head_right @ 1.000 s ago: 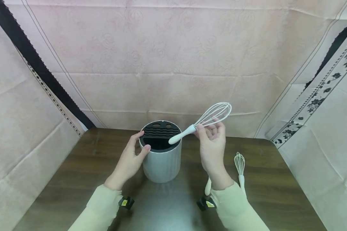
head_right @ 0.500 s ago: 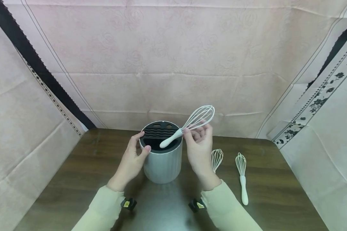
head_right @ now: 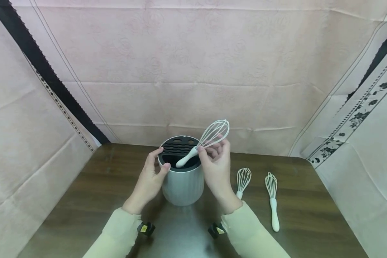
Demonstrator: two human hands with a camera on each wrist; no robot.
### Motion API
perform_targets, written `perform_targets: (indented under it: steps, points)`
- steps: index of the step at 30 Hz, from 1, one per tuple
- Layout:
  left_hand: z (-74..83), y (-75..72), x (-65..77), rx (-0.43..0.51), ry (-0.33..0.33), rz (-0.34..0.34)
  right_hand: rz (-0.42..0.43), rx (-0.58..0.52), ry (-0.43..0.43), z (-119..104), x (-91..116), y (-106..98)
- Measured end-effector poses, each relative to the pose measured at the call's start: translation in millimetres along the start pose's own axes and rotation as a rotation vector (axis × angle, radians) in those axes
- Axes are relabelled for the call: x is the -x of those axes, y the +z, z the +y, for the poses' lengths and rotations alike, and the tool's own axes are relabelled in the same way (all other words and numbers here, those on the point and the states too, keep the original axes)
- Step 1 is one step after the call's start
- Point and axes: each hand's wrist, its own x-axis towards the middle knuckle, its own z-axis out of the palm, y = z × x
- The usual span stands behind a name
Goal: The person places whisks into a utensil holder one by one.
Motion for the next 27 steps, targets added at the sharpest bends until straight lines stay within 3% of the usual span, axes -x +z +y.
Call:
perform_targets:
  steps: [11,27]
  points:
    - [-3.0,-0.7,0.5,-0.011,0.022,0.024,-0.036,0.02,-0.003,5.5,2.0,4.3]
    - [-1.8,3.6,0.3,0.007,0.009,0.011,-0.05,0.146,-0.04,7.8,2.2,1.6]
